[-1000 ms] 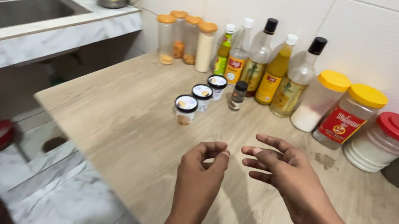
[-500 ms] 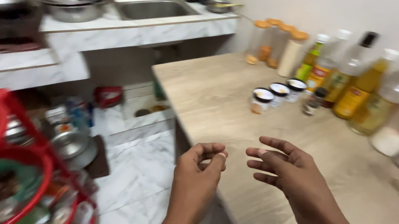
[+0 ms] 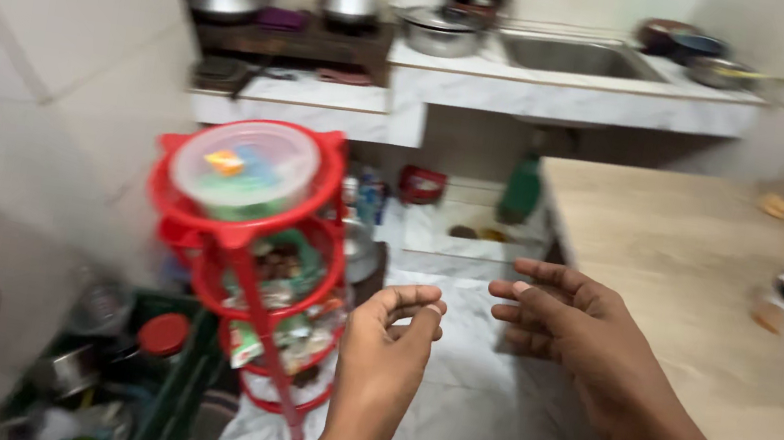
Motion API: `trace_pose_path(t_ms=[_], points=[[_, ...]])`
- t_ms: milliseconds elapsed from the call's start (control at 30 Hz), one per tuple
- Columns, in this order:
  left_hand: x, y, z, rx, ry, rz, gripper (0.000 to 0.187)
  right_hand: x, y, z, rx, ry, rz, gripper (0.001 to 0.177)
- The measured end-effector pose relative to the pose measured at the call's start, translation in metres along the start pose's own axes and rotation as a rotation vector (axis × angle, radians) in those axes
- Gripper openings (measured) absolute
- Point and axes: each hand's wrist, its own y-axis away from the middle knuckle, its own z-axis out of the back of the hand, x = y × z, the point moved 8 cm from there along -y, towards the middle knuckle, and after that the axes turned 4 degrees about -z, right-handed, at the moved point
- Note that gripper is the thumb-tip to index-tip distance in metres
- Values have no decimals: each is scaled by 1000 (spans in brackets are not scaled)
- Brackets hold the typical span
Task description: The person picks up spice jars and small containers from the kitchen table one at a time, twists their lids to check they are closed, and places them into the lower shelves of a dish rack unit beside the table. They continue until the table's small jars are stored on the rack shelves.
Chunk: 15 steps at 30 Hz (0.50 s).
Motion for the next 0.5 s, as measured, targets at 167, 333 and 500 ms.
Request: trace_pose_path(t_ms=[167,333,500], points=[[-1,0,90,-159,104,-84,28,11,6,-103,191,104,42,42],[5,21,192,-343,204,-184,27,16,33,-219,450,145,103,40],[-4,66,310,-614,148,-308,24,6,80,-336,677,195,107,38]])
